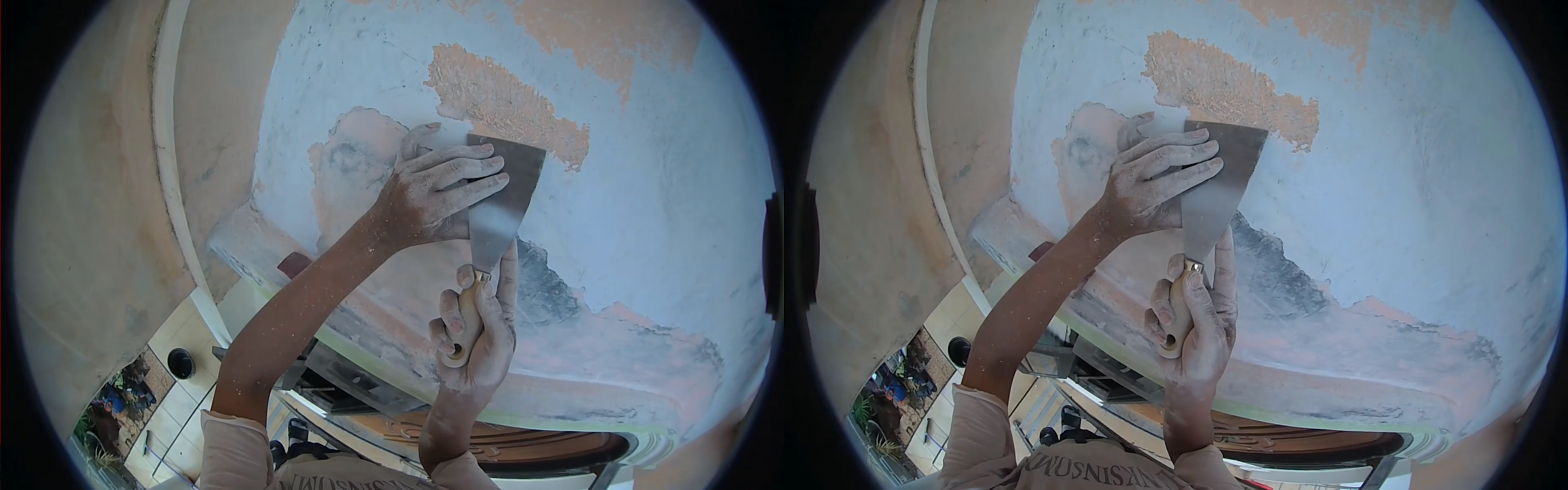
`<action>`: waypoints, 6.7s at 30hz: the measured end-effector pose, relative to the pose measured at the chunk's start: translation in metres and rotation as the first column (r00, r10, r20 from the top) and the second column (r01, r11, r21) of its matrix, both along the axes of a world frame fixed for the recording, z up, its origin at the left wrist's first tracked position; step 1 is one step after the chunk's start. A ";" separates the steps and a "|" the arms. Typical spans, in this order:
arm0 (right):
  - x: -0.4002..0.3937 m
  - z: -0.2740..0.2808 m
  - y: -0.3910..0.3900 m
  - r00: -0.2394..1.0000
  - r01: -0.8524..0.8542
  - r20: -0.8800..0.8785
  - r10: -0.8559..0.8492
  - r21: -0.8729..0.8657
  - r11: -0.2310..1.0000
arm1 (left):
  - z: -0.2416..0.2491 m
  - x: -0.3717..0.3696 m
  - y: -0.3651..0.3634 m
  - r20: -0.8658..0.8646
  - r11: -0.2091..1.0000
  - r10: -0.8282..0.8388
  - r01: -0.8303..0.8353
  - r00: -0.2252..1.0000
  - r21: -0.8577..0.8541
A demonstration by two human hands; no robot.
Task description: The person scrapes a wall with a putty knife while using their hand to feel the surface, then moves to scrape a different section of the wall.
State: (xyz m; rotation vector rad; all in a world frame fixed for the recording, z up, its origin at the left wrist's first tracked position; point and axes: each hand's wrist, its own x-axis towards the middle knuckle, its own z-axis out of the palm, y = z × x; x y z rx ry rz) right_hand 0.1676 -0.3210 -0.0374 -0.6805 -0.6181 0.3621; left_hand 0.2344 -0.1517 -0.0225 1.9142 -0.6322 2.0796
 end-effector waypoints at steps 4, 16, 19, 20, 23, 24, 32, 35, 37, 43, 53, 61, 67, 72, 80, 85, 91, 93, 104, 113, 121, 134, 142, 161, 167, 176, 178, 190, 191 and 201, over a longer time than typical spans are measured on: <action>0.002 -0.003 -0.003 0.999 0.028 0.017 -0.028 -0.014 1.000 | -0.007 0.004 -0.006 0.004 0.999 -0.041 0.041 0.999 -0.004; 0.005 0.004 0.001 0.996 0.059 0.065 -0.057 -0.027 0.998 | 0.007 0.007 -0.001 0.051 0.997 -0.072 0.072 0.996 0.004; 0.005 0.002 -0.005 0.996 0.080 0.041 -0.078 -0.043 0.996 | -0.003 0.002 -0.008 -0.017 0.999 -0.030 0.029 0.999 -0.019; 0.005 0.000 -0.008 0.996 0.090 0.033 -0.089 -0.054 0.994 | -0.003 0.001 -0.008 -0.006 1.000 -0.019 0.019 1.000 -0.003; 0.003 0.001 -0.004 0.997 0.067 0.042 -0.066 -0.027 0.997 | -0.001 0.003 -0.007 0.038 1.000 -0.012 0.012 0.999 0.004; 0.003 0.002 -0.004 0.997 0.065 0.037 -0.064 -0.029 0.997 | 0.001 0.006 -0.007 0.053 0.999 -0.034 0.035 0.998 -0.017; 0.002 0.004 -0.001 0.999 0.042 0.025 -0.041 -0.037 0.998 | 0.000 0.007 -0.003 0.071 0.999 -0.023 0.025 0.997 -0.027; 0.004 0.004 -0.011 0.999 0.033 0.022 -0.032 -0.068 0.997 | 0.000 0.003 -0.004 0.044 0.999 -0.022 0.023 0.999 -0.035; 0.005 0.004 -0.004 0.999 0.040 0.040 -0.037 -0.065 0.997 | -0.002 0.006 -0.006 0.066 0.999 -0.005 0.008 0.998 -0.049; -0.003 0.010 -0.008 0.995 0.101 0.036 -0.098 -0.076 0.992 | 0.000 0.000 -0.010 0.076 0.998 -0.022 0.027 0.997 -0.055; 0.002 0.011 -0.003 0.996 0.066 0.062 -0.063 -0.056 0.996 | -0.005 0.015 -0.014 0.122 0.981 -0.081 0.101 0.989 -0.164; -0.001 0.014 -0.004 0.994 0.105 0.055 -0.098 -0.126 0.986 | 0.003 0.012 -0.009 0.197 0.989 -0.056 0.081 0.979 -0.126; 0.000 0.013 -0.003 0.994 0.094 0.063 -0.087 -0.116 0.989 | 0.002 0.009 -0.012 0.169 0.988 -0.002 0.028 0.986 -0.153; -0.002 0.015 -0.010 0.995 0.070 0.080 -0.061 -0.108 0.992 | -0.005 0.011 -0.018 0.131 0.981 -0.061 0.084 0.990 -0.176; -0.004 0.012 -0.013 0.987 0.151 0.070 -0.142 -0.141 0.978 | -0.007 0.014 -0.017 0.134 0.981 -0.072 0.094 0.988 -0.167; -0.004 0.013 -0.009 0.989 0.127 0.085 -0.118 -0.121 0.984 | -0.006 0.016 -0.017 0.148 0.976 -0.074 0.103 0.986 -0.194; -0.004 0.014 -0.006 0.992 0.115 0.058 -0.109 -0.116 0.987 | -0.005 0.017 -0.016 0.169 0.960 -0.139 0.174 0.976 -0.221; -0.005 0.013 -0.007 0.992 0.115 0.056 -0.110 -0.112 0.987 | -0.010 0.014 -0.017 0.117 0.979 -0.086 0.105 0.989 -0.176; 0.004 0.008 -0.002 0.990 0.122 0.076 -0.115 -0.103 0.987 | -0.007 0.012 -0.017 0.105 0.978 -0.083 0.101 0.991 -0.183; -0.001 0.009 -0.004 0.990 0.137 0.049 -0.132 -0.142 0.980 | -0.008 0.014 -0.015 0.098 0.976 -0.108 0.125 0.989 -0.180; -0.002 0.008 -0.018 0.997 0.077 0.034 -0.074 -0.089 0.993 | -0.011 0.015 -0.020 0.101 0.978 -0.142 0.155 0.985 -0.139; 0.004 0.009 -0.050 0.999 0.038 0.018 -0.038 0.010 0.999 | 0.005 0.010 -0.046 0.077 0.992 -0.103 0.108 0.992 -0.063; 0.006 0.013 -0.046 0.999 0.047 0.013 -0.048 0.019 0.999 | 0.010 0.012 -0.045 0.112 0.998 -0.011 0.017 0.994 -0.059; 0.001 0.016 -0.031 0.996 0.086 -0.036 -0.085 0.032 0.996 | 0.013 0.020 -0.045 0.129 0.977 -0.144 0.161 0.981 -0.138; -0.001 0.012 -0.041 0.997 0.079 -0.027 -0.078 0.040 0.996 | 0.005 0.015 -0.048 0.072 0.996 -0.050 0.055 0.996 -0.074; -0.003 0.019 -0.040 0.999 0.047 -0.013 -0.046 0.043 0.998 | 0.008 0.021 -0.051 0.104 0.976 -0.158 0.171 0.982 -0.132; -0.003 0.018 -0.048 0.998 0.060 -0.019 -0.059 0.025 0.998 | 0.005 0.019 -0.054 0.073 0.986 -0.122 0.130 0.990 -0.103; -0.003 0.023 -0.039 0.995 0.097 -0.007 -0.097 0.002 0.995 | 0.009 0.020 -0.052 0.090 0.981 -0.094 0.108 0.991 -0.160; -0.003 0.024 -0.037 0.996 0.087 -0.006 -0.087 0.009 0.996 | 0.010 0.020 -0.052 0.098 0.977 -0.105 0.121 0.990 -0.174; 0.000 0.022 -0.052 0.999 0.038 -0.029 -0.036 0.049 0.998 | 0.011 0.020 -0.055 0.095 0.985 -0.126 0.136 0.987 -0.110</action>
